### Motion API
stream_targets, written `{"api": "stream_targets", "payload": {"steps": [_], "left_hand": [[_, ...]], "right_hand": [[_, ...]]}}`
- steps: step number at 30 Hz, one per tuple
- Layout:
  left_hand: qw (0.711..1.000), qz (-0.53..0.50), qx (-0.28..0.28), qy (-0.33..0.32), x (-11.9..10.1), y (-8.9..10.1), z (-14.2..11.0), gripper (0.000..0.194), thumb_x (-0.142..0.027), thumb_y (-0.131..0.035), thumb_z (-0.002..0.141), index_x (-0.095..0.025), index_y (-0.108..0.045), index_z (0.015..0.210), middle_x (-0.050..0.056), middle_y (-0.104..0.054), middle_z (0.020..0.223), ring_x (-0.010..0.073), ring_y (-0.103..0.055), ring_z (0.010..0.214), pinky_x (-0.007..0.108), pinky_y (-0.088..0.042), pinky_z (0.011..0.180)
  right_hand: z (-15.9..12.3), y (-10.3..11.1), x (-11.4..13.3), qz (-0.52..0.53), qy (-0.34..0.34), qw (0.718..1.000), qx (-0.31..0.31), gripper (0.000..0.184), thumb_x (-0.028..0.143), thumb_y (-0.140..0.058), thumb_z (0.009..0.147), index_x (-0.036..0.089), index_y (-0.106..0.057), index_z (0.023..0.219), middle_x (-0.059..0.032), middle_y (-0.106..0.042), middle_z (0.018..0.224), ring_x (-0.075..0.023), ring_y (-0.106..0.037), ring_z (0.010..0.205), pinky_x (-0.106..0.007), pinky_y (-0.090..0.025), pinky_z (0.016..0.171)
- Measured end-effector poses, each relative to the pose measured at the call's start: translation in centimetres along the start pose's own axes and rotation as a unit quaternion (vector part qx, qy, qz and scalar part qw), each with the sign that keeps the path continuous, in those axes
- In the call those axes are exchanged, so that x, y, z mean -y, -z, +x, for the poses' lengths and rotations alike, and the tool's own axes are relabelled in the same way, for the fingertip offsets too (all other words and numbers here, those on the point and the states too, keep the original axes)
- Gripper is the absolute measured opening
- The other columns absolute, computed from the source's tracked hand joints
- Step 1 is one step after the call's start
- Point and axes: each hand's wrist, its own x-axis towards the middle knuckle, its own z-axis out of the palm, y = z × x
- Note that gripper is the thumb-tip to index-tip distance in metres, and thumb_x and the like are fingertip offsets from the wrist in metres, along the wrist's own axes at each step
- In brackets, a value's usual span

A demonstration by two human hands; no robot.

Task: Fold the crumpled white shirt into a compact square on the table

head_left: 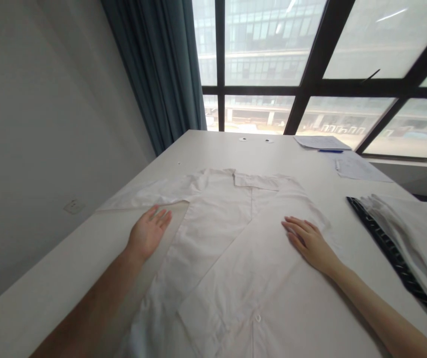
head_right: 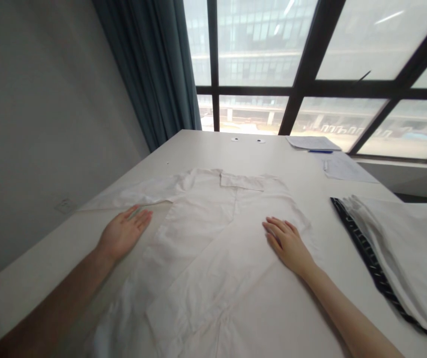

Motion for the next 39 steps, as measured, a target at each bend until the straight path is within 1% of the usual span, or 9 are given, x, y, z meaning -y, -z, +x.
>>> {"api": "stream_targets", "payload": {"steps": [11, 15, 20, 23, 24, 28, 31, 33, 39], "left_hand": [[0.964, 0.177, -0.001, -0.199, -6.3, 2.7, 9.2, 0.037, -0.013, -0.016, 0.093, -0.015, -0.047, 0.072, -0.003, -0.063, 0.085, 0.015, -0.055, 0.11, 0.035, -0.047, 0.086], [0.935, 0.221, 0.009, -0.277, -8.4, 2.1, 10.2, 0.049, -0.009, -0.011, 0.092, -0.016, -0.058, 0.085, -0.008, -0.065, 0.089, 0.0153, -0.049, 0.12, 0.036, -0.042, 0.086], [0.896, 0.235, 0.041, -0.375, -5.1, -2.1, 9.2, 0.047, -0.014, -0.032, 0.092, -0.019, -0.04, 0.139, -0.005, -0.056, 0.131, 0.0165, -0.044, 0.128, 0.032, -0.036, 0.106], [0.862, 0.269, 0.128, -0.411, -0.4, -4.5, 6.5, 0.05, -0.023, -0.053, 0.089, -0.017, -0.046, 0.139, 0.001, -0.049, 0.144, 0.0197, -0.041, 0.134, 0.029, -0.031, 0.112], [0.841, 0.297, 0.177, -0.417, 1.3, -5.1, 5.4, 0.049, -0.025, -0.06, 0.086, -0.018, -0.052, 0.135, 0.002, -0.05, 0.144, 0.0212, -0.041, 0.135, 0.029, -0.03, 0.113], [0.587, 0.518, 0.43, -0.449, 7.1, -5.9, 1.4, 0.046, -0.024, -0.049, 0.093, -0.02, -0.049, 0.138, 0.009, -0.053, 0.142, 0.0218, -0.044, 0.134, 0.041, -0.02, 0.118], [0.459, 0.585, 0.509, -0.434, 9.1, -5.4, 0.5, 0.048, -0.02, -0.043, 0.094, -0.021, -0.042, 0.142, 0.009, -0.054, 0.141, 0.0198, -0.045, 0.134, 0.044, -0.02, 0.117], [0.444, 0.591, 0.503, -0.447, 9.2, -5.0, 1.0, 0.05, -0.018, -0.04, 0.095, -0.022, -0.037, 0.144, 0.008, -0.054, 0.141, 0.0175, -0.048, 0.132, 0.043, -0.024, 0.116], [0.5, 0.561, 0.401, -0.524, 8.9, -4.6, 3.3, 0.046, -0.015, -0.039, 0.092, -0.023, -0.044, 0.137, 0.004, -0.069, 0.12, 0.0158, -0.063, 0.112, 0.039, -0.039, 0.108]], "right_hand": [[0.1, 0.2, 0.5, -0.009, 0.009, 1.0, -0.009, 0.038, 0.037, -0.037, 0.099, 0.027, -0.059, 0.127, -0.0099, -0.059, 0.135, -0.0249, -0.052, 0.128, -0.051, -0.038, 0.105], [0.1, 0.2, 0.6, -0.004, -0.002, 1.0, -0.001, 0.037, 0.038, -0.036, 0.1, 0.026, -0.058, 0.127, -0.0092, -0.058, 0.136, -0.0243, -0.05, 0.13, -0.052, -0.035, 0.107], [0.1, 0.2, 0.6, -0.003, -0.005, 1.0, 0.01, 0.038, 0.038, -0.035, 0.1, 0.026, -0.057, 0.128, -0.0089, -0.057, 0.138, -0.0238, -0.048, 0.131, -0.05, -0.035, 0.108], [0.1, 0.3, 0.6, -0.005, -0.006, 1.0, 0.008, 0.038, 0.038, -0.035, 0.1, 0.026, -0.057, 0.128, -0.0087, -0.058, 0.137, -0.0241, -0.048, 0.131, -0.05, -0.036, 0.107], [0.1, 0.3, 0.6, -0.005, -0.006, 1.0, 0.007, 0.037, 0.038, -0.036, 0.1, 0.026, -0.057, 0.128, -0.0087, -0.058, 0.137, -0.0242, -0.049, 0.131, -0.05, -0.036, 0.107], [0.1, 0.4, 0.6, -0.006, -0.005, 1.0, 0.008, 0.037, 0.038, -0.035, 0.1, 0.026, -0.057, 0.128, -0.0087, -0.057, 0.137, -0.0243, -0.049, 0.131, -0.049, -0.037, 0.107], [0.1, 0.4, 0.6, 0.002, -0.007, 1.0, 0.009, 0.037, 0.037, -0.036, 0.1, 0.025, -0.056, 0.128, -0.009, -0.057, 0.138, -0.0243, -0.048, 0.131, -0.049, -0.036, 0.107], [0.1, 0.3, 0.6, 0.017, -0.011, 1.0, 0.01, 0.037, 0.037, -0.036, 0.1, 0.024, -0.056, 0.129, -0.0097, -0.057, 0.138, -0.0247, -0.048, 0.131, -0.05, -0.035, 0.107], [0.8, 0.6, 0.4, 0.1, -0.048, 0.994, 0.01, 0.036, 0.039, -0.041, 0.097, 0.024, -0.059, 0.125, -0.0091, -0.059, 0.134, -0.0262, -0.052, 0.125, -0.049, -0.035, 0.107]]}}
